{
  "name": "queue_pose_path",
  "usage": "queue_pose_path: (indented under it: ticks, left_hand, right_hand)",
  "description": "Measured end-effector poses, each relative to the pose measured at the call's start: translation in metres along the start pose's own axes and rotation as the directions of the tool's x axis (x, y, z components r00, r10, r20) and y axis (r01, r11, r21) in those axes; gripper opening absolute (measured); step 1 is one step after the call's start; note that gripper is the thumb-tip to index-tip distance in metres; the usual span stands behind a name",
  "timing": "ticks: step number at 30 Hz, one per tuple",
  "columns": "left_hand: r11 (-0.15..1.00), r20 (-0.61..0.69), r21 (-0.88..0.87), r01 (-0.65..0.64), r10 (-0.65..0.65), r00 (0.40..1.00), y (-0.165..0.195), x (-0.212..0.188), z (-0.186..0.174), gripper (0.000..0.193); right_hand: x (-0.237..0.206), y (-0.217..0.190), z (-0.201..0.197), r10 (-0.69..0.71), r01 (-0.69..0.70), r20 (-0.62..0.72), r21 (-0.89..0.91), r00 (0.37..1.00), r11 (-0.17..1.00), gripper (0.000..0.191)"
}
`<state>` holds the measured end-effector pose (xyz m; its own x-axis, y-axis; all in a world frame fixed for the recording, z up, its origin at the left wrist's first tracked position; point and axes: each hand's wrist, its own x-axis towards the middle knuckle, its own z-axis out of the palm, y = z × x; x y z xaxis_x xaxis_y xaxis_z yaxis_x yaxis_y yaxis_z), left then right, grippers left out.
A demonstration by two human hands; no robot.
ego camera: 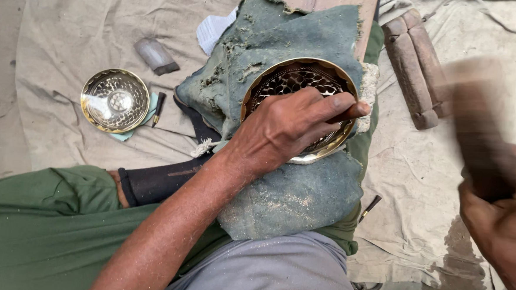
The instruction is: The person sits on the ground with an ornate brass bowl on a cloth pad over their lap. They hold a small punch against the bowl's patterned surface with one hand and strike it with a wooden mallet held in the other hand, repositioning the punch repeatedly around the decorative design, and briefly turn the bowl to work another area.
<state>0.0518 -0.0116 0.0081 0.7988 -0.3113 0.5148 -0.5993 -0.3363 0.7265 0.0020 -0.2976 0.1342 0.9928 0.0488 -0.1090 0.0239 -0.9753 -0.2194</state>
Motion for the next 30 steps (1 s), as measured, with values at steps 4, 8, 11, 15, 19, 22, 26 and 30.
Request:
queue_pose_path:
  ticks: [4, 8, 11, 15, 19, 22, 26, 30]
  left_hand:
    - [1.000, 0.061, -0.005, -0.026, 0.026, 0.998, 0.000, 0.002, -0.003, 0.049]
    - [1.000, 0.094, 0.010, 0.010, -0.011, 0.995, 0.000, 0.004, -0.004, 0.051]
    - [0.999, 0.072, -0.040, -0.032, 0.034, 0.997, 0.000, 0.005, -0.004, 0.047]
    - [1.000, 0.151, 0.002, 0.004, -0.004, 0.988, -0.002, 0.006, -0.003, 0.045]
    - [1.000, 0.162, 0.020, -0.009, 0.005, 0.987, -0.004, 0.006, -0.003, 0.048]
    - [0.999, 0.154, 0.036, -0.038, 0.032, 0.988, -0.005, 0.007, -0.004, 0.048]
    - [0.999, 0.188, 0.005, -0.038, 0.036, 0.981, -0.004, 0.010, -0.006, 0.048]
    - [0.997, 0.209, 0.048, -0.055, 0.044, 0.977, -0.004, 0.013, -0.008, 0.043]
  right_hand:
    - [-0.002, -0.004, -0.009, -0.082, 0.087, 0.031, -0.298, 0.996, 0.950, 0.031]
    - [-0.004, -0.003, -0.008, 0.011, 0.009, 0.080, -0.248, 0.997, 0.969, 0.034]
    - [-0.008, -0.004, -0.005, 0.017, -0.007, 0.036, -0.275, 0.999, 0.961, 0.034]
    - [-0.007, -0.009, -0.002, -0.072, 0.059, -0.049, -0.230, 0.996, 0.971, 0.033]
    - [-0.005, 0.000, 0.002, -0.001, 0.011, 0.045, -0.205, 0.999, 0.979, 0.027]
    - [-0.011, 0.015, 0.013, -0.111, 0.097, -0.088, -0.148, 0.990, 0.984, 0.034]
    - [-0.017, 0.037, 0.027, -0.284, 0.258, -0.178, -0.158, 0.942, 0.953, 0.036]
    - [-0.019, 0.048, 0.032, -0.309, 0.257, -0.212, -0.240, 0.927, 0.936, 0.031]
